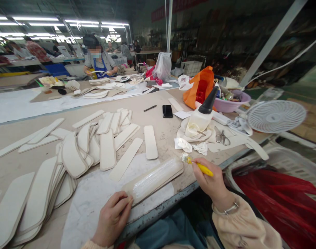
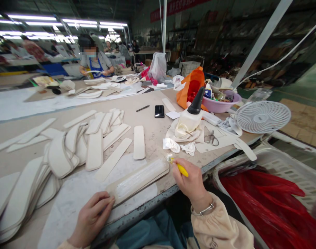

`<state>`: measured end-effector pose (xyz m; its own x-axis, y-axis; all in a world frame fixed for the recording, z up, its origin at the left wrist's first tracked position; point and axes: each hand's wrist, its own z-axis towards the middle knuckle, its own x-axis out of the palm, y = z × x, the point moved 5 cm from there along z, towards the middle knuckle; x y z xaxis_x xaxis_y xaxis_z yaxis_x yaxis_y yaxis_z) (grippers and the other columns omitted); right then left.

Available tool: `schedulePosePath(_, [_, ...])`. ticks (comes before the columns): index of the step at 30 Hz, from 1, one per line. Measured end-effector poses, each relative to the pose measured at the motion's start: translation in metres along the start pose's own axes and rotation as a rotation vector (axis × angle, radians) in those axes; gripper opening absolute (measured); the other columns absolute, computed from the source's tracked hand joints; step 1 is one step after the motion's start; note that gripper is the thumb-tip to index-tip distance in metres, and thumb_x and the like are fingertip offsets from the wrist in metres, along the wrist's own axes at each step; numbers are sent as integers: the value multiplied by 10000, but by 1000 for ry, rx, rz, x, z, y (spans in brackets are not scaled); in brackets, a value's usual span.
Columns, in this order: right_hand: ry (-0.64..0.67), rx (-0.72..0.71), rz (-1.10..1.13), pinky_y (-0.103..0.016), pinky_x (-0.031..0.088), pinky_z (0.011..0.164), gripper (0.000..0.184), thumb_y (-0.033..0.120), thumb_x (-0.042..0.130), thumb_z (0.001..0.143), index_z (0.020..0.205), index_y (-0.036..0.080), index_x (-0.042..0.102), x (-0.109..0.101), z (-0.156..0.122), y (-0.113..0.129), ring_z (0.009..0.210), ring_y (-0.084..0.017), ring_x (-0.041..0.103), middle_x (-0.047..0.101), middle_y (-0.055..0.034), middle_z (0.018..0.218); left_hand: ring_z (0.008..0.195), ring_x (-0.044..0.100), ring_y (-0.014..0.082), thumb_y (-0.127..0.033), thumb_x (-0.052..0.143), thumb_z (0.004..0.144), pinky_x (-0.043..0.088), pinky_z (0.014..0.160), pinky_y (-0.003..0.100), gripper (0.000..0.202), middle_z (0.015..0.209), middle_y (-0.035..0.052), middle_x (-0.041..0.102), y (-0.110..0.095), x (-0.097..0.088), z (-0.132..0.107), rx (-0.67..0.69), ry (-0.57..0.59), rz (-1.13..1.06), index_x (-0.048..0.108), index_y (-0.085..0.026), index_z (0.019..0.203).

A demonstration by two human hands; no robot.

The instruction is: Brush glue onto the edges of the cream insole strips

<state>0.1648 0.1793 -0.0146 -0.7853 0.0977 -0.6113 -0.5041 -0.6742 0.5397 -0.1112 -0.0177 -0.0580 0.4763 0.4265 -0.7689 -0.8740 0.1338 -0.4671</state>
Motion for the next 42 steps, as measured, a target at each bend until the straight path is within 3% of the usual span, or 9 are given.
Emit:
schedulePosePath(5, [213,-188,-112,-325,501,705,131,167,520,868,958,184,614,28,-11,31,757,-209,654,690,-79,831,809,608,137,-152,573,852,524,709,227,98,895,64,582,1,0,0,1,5,-11,660,-185,881])
schedulePosePath(9, [349,-269,134,-294,478,664,154,146,498,866,968,193,604,41,-21,68,711,-179,621,660,-53,760,808,610,136,-144,576,848,527,706,222,100,889,60,586,0,0,1,9,-11,-28,661,-188,877])
schedulePosePath(12, [362,-140,406,-276,466,669,127,186,494,887,958,204,597,44,-24,78,709,-161,616,655,-38,785,793,610,135,-143,575,847,529,694,223,108,877,58,589,0,-1,2,-18,-17,-43,667,-192,877])
schedulePosePath(16, [314,340,650,-244,416,544,155,314,472,929,938,203,581,58,-27,59,553,-134,534,550,22,607,791,611,138,-136,572,845,530,699,233,119,870,59,596,1,0,0,-66,-11,-69,673,-191,875])
schedulePosePath(19, [371,523,797,-234,389,520,192,372,488,918,925,195,562,79,-34,60,512,-122,473,486,52,548,792,607,139,-136,572,844,526,696,237,119,873,60,597,3,1,-3,-99,-8,-90,673,-192,874])
schedulePosePath(26, [556,490,836,-234,394,586,185,343,484,911,942,187,579,110,-43,84,564,-117,482,518,50,591,780,598,135,-131,573,841,515,689,239,122,867,60,584,4,2,-3,-108,0,-112,677,-188,871])
schedulePosePath(32, [457,524,752,-235,380,556,191,355,487,908,912,186,578,98,-40,69,536,-118,467,502,52,568,781,606,144,-143,563,843,522,688,245,126,869,63,596,4,2,-1,-108,-2,-106,678,-192,863])
schedulePosePath(38, [619,432,808,-225,382,568,159,307,485,899,870,189,588,98,-41,86,541,-110,465,487,58,566,777,602,140,-130,570,839,521,686,246,124,860,59,592,3,2,-3,-93,-9,-92,674,-189,873])
schedulePosePath(42, [539,498,770,-220,353,533,153,304,491,893,846,189,580,94,-40,75,512,-103,432,459,66,542,783,602,141,-127,579,833,519,686,247,115,866,60,586,4,2,-4,-88,-10,-89,674,-184,864])
